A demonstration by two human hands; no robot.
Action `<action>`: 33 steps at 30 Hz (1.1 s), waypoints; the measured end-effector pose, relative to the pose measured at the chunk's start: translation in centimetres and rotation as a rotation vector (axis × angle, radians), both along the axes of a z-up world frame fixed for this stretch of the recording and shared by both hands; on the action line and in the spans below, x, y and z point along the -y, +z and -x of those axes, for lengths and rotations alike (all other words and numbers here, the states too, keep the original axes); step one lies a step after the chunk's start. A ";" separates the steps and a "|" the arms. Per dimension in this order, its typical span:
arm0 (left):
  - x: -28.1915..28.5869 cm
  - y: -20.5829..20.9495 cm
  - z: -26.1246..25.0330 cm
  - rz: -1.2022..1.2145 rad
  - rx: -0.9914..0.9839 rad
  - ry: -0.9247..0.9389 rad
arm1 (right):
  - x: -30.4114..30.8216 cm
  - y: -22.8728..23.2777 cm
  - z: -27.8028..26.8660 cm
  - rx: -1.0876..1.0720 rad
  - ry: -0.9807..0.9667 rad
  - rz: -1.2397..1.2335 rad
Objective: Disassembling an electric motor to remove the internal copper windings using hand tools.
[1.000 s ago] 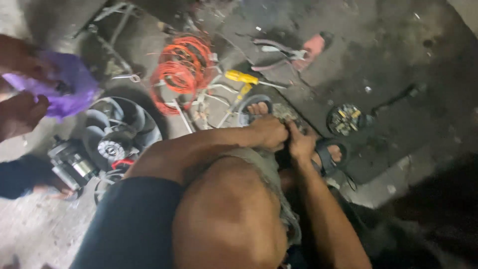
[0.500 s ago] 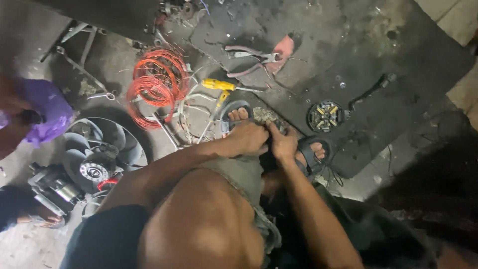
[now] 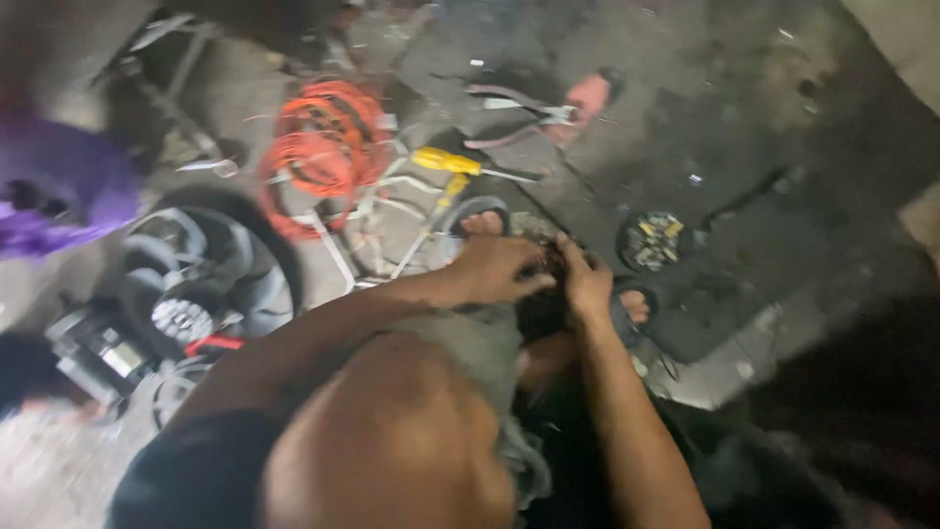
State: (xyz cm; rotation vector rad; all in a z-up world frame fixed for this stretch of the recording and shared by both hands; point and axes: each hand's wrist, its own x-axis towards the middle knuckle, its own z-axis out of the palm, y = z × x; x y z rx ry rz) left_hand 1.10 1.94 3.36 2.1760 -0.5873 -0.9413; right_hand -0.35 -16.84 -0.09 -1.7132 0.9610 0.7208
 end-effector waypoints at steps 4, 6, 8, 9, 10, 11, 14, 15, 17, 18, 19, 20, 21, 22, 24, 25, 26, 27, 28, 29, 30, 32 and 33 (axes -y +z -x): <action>-0.8 -0.2 -0.4 -0.114 0.104 0.336 | 2.1 -0.1 -2.2 0.010 -0.507 -0.394; -1.1 -2.0 -0.1 -0.072 0.076 0.454 | 2.6 0.0 -3.0 0.039 -0.573 -0.487; -1.2 -2.9 0.1 -0.035 0.041 0.578 | 3.3 -0.5 -3.3 0.060 -0.631 -0.584; -1.0 -2.9 0.1 -0.038 0.086 0.575 | 3.8 -1.0 -3.3 0.088 -0.590 -0.614; -0.8 -3.0 0.1 -0.042 0.129 0.572 | 4.3 -1.5 -3.2 0.115 -0.549 -0.644; -0.8 -3.1 0.3 -0.041 0.127 0.571 | 4.3 -1.1 -3.4 0.114 -0.550 -0.642; -0.9 -3.6 0.4 -0.061 0.056 0.589 | 4.1 -0.3 -3.7 0.152 -0.565 -0.748; -1.0 -3.6 0.4 -0.026 0.073 0.610 | 4.0 -0.3 -3.7 0.159 -0.569 -0.746; -1.0 -3.9 0.5 0.011 0.090 0.626 | 4.1 -0.5 -3.7 0.170 -0.575 -0.742; -0.9 -4.2 0.7 -0.015 0.123 0.613 | 4.3 -0.8 -3.7 0.166 -0.583 -0.770; -0.9 -4.5 0.8 -0.041 0.156 0.599 | 4.3 -1.0 -3.8 0.161 -0.591 -0.798; -0.9 -4.6 0.9 -0.041 0.155 0.597 | 4.1 -0.5 -3.9 0.161 -0.593 -0.797; -1.0 -4.8 1.1 -0.045 0.164 0.584 | 3.9 -0.1 -4.0 0.168 -0.582 -0.809; -1.0 -4.9 1.2 -0.050 0.174 0.570 | 3.7 0.3 -4.1 0.176 -0.570 -0.820; -0.9 -5.2 1.3 -0.060 0.174 0.569 | 3.5 1.5 -4.6 0.175 -0.569 -0.840; -0.8 -5.4 1.3 -0.071 0.175 0.569 | 3.4 2.0 -4.8 0.174 -0.565 -0.860; -0.9 -5.2 1.2 -0.071 0.173 0.567 | 3.4 2.4 -4.9 0.173 -0.568 -0.860; -1.0 -5.1 1.1 -0.069 0.148 0.543 | 3.4 2.7 -5.0 0.193 -0.560 -0.868; -1.1 -4.9 1.1 -0.067 0.123 0.518 | 3.3 3.0 -5.1 0.212 -0.552 -0.876; -1.2 -4.8 1.0 -0.067 0.120 0.516 | 3.3 3.0 -5.1 0.211 -0.555 -0.875; -1.2 -4.7 1.0 -0.067 0.118 0.511 | 3.3 3.0 -5.2 0.208 -0.564 -0.896; -1.2 -4.7 0.9 -0.067 0.116 0.504 | 3.1 3.3 -5.3 0.205 -0.574 -0.917; -1.2 -4.8 0.9 -0.060 0.115 0.503 | 2.9 3.6 -5.4 0.208 -0.561 -0.911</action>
